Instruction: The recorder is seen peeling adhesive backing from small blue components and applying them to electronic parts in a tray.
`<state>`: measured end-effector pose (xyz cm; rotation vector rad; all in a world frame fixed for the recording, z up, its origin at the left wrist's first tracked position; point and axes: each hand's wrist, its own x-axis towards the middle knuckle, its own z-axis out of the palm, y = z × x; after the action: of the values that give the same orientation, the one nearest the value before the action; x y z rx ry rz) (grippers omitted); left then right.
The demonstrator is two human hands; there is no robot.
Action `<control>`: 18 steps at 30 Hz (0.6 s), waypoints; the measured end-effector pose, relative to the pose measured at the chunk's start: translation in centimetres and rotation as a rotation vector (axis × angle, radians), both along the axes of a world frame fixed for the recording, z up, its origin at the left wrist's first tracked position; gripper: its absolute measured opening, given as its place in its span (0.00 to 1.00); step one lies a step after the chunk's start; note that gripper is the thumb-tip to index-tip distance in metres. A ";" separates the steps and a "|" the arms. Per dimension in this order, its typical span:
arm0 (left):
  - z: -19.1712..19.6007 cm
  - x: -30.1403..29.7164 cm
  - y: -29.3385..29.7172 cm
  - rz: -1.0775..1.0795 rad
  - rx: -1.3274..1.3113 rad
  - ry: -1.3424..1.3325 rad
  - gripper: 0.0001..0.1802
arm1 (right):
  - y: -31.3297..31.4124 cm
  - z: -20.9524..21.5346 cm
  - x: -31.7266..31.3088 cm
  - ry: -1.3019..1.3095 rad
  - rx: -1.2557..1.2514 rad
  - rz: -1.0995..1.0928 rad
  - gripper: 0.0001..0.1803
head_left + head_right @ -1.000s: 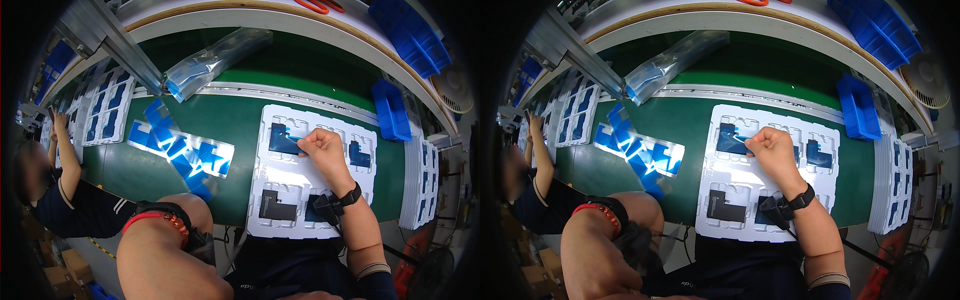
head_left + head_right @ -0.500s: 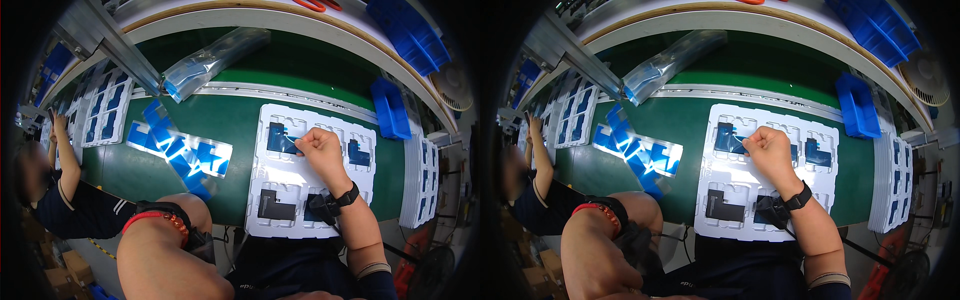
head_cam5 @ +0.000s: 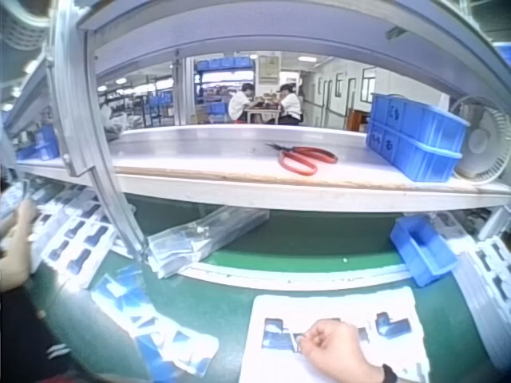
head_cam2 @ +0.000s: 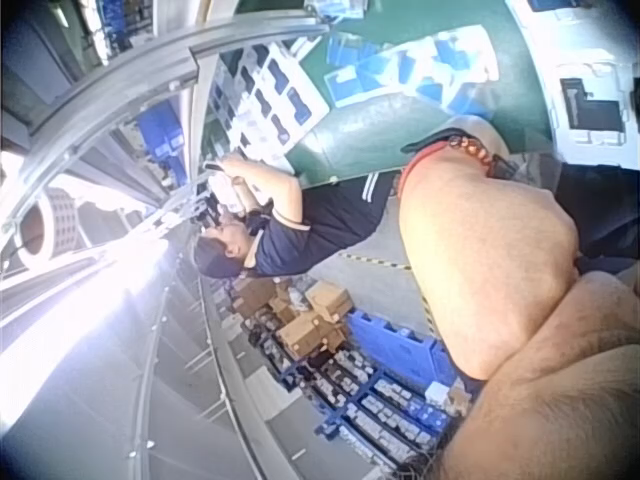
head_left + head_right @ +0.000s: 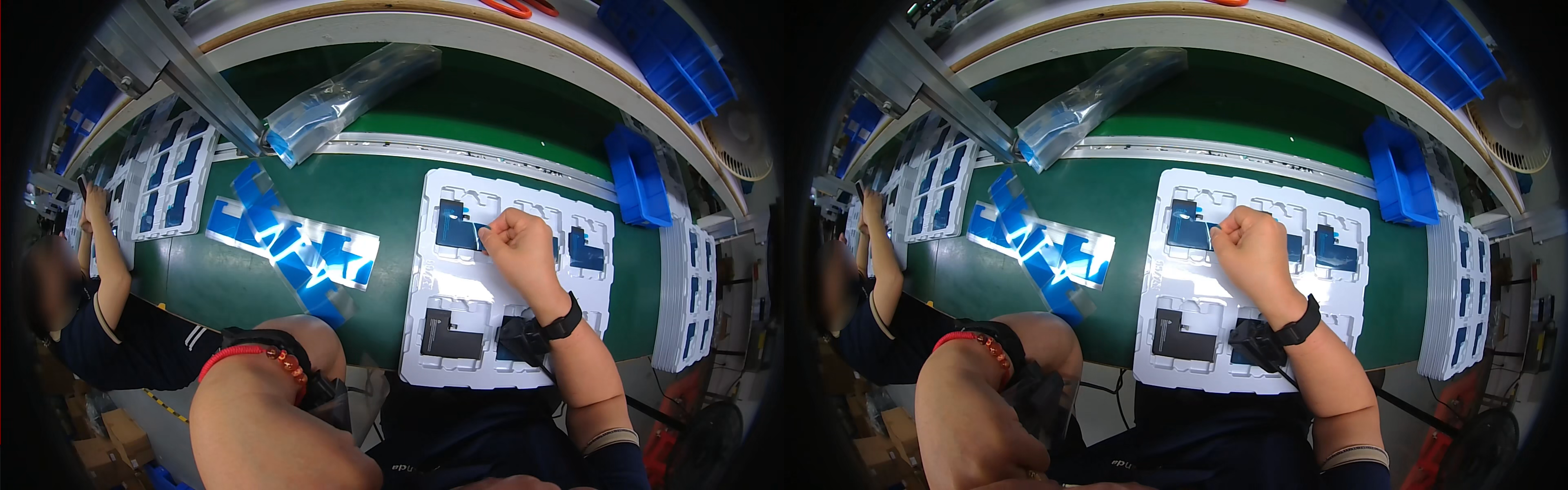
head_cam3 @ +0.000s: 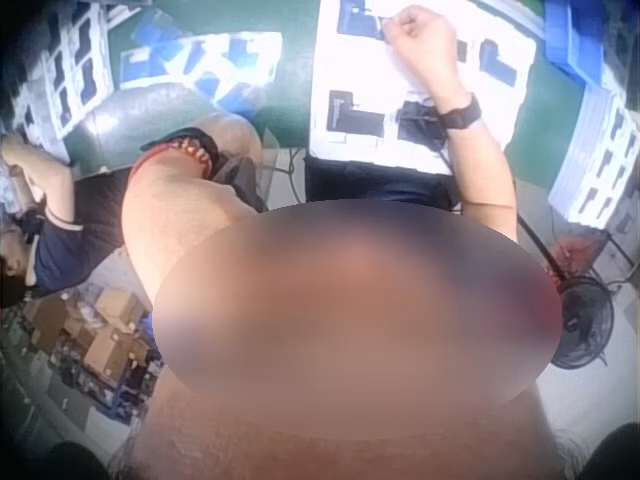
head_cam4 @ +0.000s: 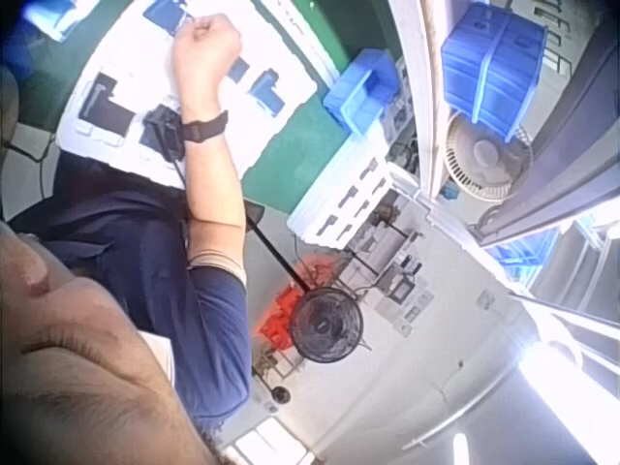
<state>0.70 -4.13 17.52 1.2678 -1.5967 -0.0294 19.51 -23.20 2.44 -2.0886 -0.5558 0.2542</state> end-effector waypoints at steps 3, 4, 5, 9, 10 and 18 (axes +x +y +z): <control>0.2 0.1 0.2 0.010 0.003 0.004 0.10 | 0.4 0.2 -0.4 -0.120 -0.057 0.035 0.06; 0.2 0.1 0.2 0.011 0.002 0.005 0.10 | 0.4 0.2 -0.5 -0.183 -0.086 0.056 0.07; 0.2 -0.1 0.2 0.012 0.001 0.005 0.10 | 0.4 0.3 -0.6 -0.183 -0.086 0.056 0.07; -0.1 -0.5 0.1 0.012 -0.006 0.007 0.10 | 0.6 1.5 -1.2 -0.238 -0.175 0.050 0.08; -0.1 -0.2 0.3 0.015 -0.006 0.008 0.10 | 0.7 1.9 -1.5 -0.248 -0.220 0.038 0.08; -0.1 0.2 0.0 0.042 -0.008 0.020 0.09 | -0.5 0.8 -0.2 -0.554 -0.165 0.119 0.06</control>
<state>0.85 -4.14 17.42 1.2902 -1.5514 -0.0095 19.30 -23.74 3.24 -2.2912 -1.0174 -0.2313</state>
